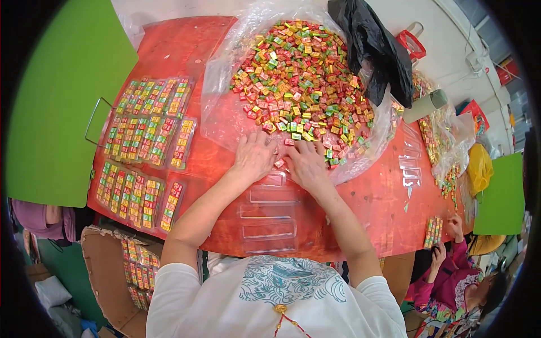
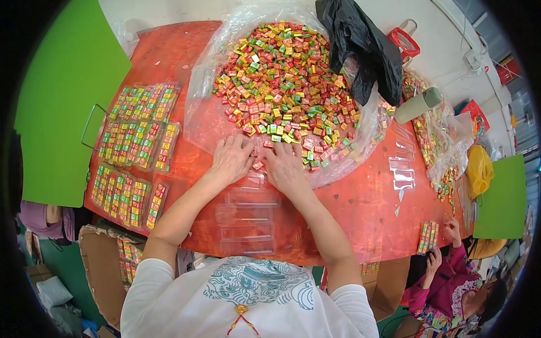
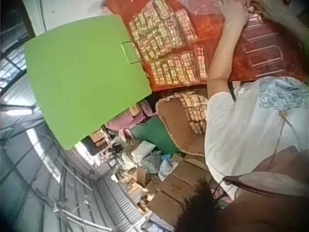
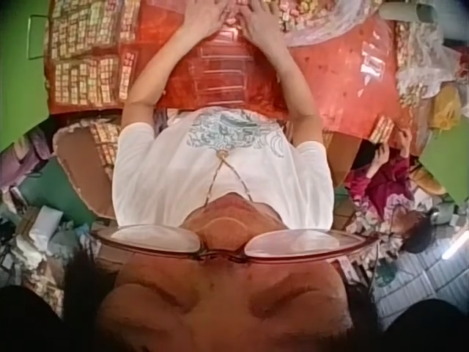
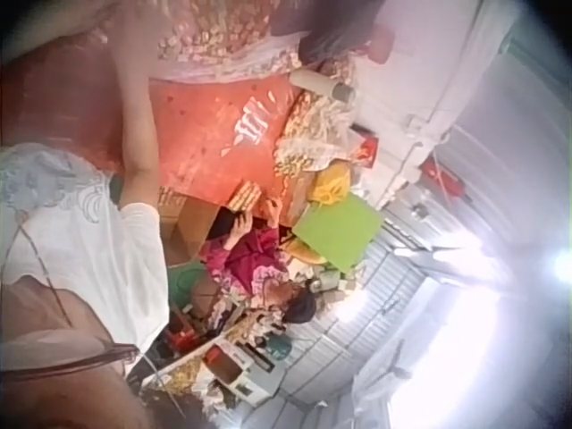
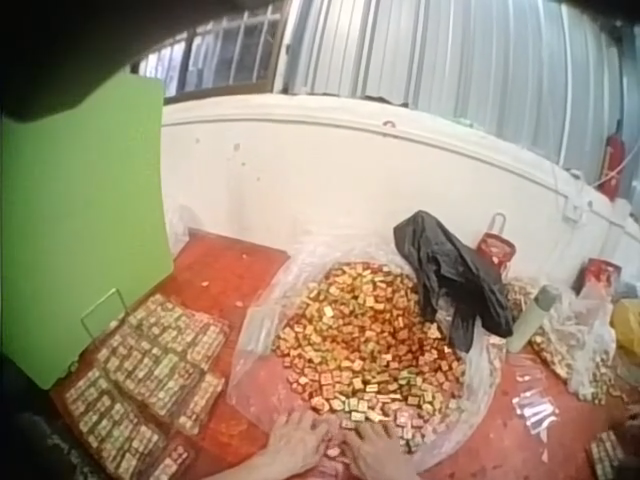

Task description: Sorting and placing small colorful square blocks into plastic packaging trays at a factory workstation.

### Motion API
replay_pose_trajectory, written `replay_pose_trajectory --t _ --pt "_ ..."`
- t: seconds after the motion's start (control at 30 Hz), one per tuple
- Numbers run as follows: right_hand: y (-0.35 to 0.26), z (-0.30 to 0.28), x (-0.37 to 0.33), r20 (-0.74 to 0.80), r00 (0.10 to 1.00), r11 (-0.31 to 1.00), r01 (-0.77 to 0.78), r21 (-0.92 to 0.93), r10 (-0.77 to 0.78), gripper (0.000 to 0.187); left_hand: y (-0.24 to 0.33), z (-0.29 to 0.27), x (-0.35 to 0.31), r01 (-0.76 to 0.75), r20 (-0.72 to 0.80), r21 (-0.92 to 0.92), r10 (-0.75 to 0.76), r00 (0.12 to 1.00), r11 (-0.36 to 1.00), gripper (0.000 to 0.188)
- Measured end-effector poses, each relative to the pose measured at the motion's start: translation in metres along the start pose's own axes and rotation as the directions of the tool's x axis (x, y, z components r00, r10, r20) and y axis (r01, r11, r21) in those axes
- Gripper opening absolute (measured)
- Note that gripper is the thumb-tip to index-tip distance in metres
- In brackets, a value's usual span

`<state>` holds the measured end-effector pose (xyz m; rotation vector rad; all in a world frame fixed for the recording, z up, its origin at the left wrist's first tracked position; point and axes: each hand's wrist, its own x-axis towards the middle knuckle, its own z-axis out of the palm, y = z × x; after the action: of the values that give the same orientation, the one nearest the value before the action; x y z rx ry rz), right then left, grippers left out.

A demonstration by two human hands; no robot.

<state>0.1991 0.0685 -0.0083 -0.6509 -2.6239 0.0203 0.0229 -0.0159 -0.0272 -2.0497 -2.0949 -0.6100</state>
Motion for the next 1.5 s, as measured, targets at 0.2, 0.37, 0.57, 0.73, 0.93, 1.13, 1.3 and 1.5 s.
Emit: replay_pose_trajectory --t 0.2,0.37,0.57,0.73,0.93,1.13,1.3,1.5 --pt "0.013 -0.011 0.004 -0.003 0.999 0.999 -0.044 -0.025 0.044 0.013 0.000 -0.003 -0.002 0.011 0.040 0.003 -0.011 0.999 1.000 0.035" --pt "0.008 0.007 0.022 -0.029 0.998 0.980 -0.067 -0.185 0.063 0.015 0.002 -0.001 0.001 0.004 0.036 0.014 -0.005 0.999 1.000 0.035" --pt "-0.006 0.015 0.017 0.047 0.978 0.972 -0.207 0.115 0.203 0.018 0.004 0.000 0.000 0.014 0.005 0.018 -0.014 1.000 1.000 0.039" --pt "0.014 0.004 0.028 -0.080 0.989 0.973 -0.136 -0.185 0.123 0.020 0.015 -0.007 0.004 0.116 -0.005 -0.008 -0.116 0.993 0.993 0.044" --pt "0.008 0.010 0.025 -0.045 0.989 0.978 -0.144 -0.151 0.139 0.014 0.020 0.002 0.012 0.077 0.008 0.038 -0.078 0.997 0.996 0.043" --pt "0.006 0.009 0.022 0.109 0.968 0.971 -0.231 0.063 0.224 0.012 0.015 0.003 0.011 0.073 0.028 0.068 -0.075 0.997 0.995 0.041" --pt "0.010 0.002 0.030 0.064 0.998 0.998 -0.016 0.068 0.012 0.033 0.006 -0.019 0.003 0.123 0.056 -0.034 -0.121 0.991 0.992 0.048" --pt "0.027 0.009 0.036 0.240 0.961 0.985 0.107 0.138 -0.138 0.044 -0.035 -0.060 -0.027 0.313 0.320 -0.206 -0.239 0.917 0.927 0.060"
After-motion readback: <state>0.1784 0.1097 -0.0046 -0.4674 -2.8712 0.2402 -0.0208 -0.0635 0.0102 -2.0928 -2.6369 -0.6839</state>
